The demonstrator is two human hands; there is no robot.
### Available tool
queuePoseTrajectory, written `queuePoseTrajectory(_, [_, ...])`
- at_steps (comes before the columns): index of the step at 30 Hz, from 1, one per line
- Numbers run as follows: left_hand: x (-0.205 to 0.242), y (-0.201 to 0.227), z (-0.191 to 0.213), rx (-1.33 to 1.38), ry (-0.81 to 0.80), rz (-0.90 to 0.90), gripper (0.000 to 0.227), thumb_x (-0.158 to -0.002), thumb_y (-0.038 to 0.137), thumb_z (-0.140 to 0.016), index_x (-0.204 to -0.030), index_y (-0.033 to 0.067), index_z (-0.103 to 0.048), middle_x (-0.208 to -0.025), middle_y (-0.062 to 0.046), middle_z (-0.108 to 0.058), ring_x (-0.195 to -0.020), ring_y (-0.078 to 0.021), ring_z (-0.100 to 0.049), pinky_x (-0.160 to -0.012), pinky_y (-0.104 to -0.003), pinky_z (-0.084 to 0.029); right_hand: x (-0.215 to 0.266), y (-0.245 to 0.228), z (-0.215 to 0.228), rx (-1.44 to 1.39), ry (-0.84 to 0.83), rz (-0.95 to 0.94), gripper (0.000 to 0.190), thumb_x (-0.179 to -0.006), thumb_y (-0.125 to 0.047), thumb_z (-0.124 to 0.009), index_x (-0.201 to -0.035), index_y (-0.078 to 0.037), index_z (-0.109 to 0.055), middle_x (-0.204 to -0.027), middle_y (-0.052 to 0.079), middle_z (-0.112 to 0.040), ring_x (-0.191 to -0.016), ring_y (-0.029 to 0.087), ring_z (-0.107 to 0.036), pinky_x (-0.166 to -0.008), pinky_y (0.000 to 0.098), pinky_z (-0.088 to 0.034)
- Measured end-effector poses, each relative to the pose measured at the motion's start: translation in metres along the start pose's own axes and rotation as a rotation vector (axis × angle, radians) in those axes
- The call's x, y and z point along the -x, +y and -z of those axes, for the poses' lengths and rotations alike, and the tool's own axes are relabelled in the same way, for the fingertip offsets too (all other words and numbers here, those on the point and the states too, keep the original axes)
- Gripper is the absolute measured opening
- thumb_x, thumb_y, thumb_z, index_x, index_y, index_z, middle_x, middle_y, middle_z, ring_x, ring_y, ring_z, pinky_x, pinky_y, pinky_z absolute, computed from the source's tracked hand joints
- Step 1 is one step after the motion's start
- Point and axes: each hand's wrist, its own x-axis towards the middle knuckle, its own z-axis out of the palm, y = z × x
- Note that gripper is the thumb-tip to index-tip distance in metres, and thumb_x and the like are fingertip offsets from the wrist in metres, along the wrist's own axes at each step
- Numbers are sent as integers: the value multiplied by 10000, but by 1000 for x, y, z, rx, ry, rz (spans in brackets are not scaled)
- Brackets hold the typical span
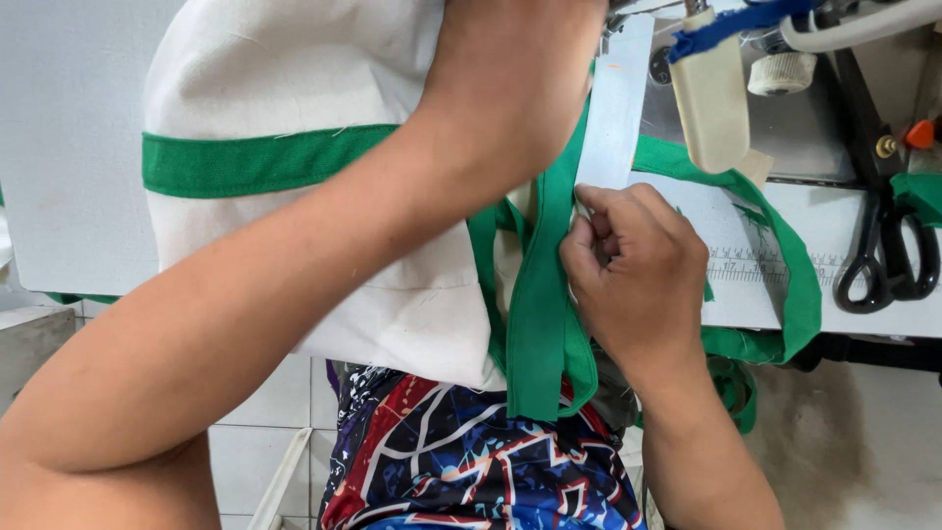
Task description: Trimming excess fabric with scissors and aligning straps on a canvas bag at a sewing machine station.
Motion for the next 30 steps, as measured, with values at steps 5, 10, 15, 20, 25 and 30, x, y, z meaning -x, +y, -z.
queuePoseTrajectory(5, [17,-26,39,132,-11,-253,187,-864,-21,-685,-1021,81,-691,-1230,-143,-610,-1228,-303,-345,-962,-442,-379,-2,2,2,43,-4,43,184,-806,57,-610,-950,-34,-678,-686,57,-509,-596,219,-492,-507,358,-362])
queuePoseTrajectory(10, [24,-39,26,302,-37,-503,458,-810,518,-745,-1063,150,-648,-1180,25,-602,-1163,-162,-497,-972,-316,-382,-2,-4,6,-21,-42,-12,206,-820,30,-601,-994,-35,-690,-731,56,-530,-590,182,-491,-556,331,-395])
queuePoseTrajectory(15, [30,-37,15,548,-204,-399,494,-762,527,-758,-1024,119,-661,-1287,-58,-618,-1236,-232,-457,-951,-416,-377,-4,-7,24,-231,-41,-232,192,-891,22,-631,-1071,-10,-691,-788,20,-593,-656,89,-498,-626,230,-417])
queuePoseTrajectory(20, [33,-32,17,543,-206,-352,467,-764,518,-771,-1015,133,-686,-1284,-72,-605,-1244,-227,-446,-937,-411,-398,0,-5,26,-326,6,-340,198,-926,45,-646,-1119,28,-686,-814,29,-602,-707,54,-491,-649,172,-403])
queuePoseTrajectory(25, [33,-27,21,552,-220,-293,470,-736,554,-789,-906,135,-662,-1190,-77,-611,-1185,-240,-449,-875,-406,-414,-2,-10,23,-255,-39,-270,202,-903,45,-636,-1098,18,-681,-799,38,-587,-688,103,-506,-664,224,-437])
queuePoseTrajectory(30, [34,-22,22,569,-232,-249,513,-694,566,-805,-949,142,-668,-1178,-75,-604,-1139,-258,-469,-903,-413,-402,-3,-12,22,-211,-36,-203,211,-885,73,-620,-1078,18,-686,-806,54,-591,-669,134,-515,-676,249,-451])
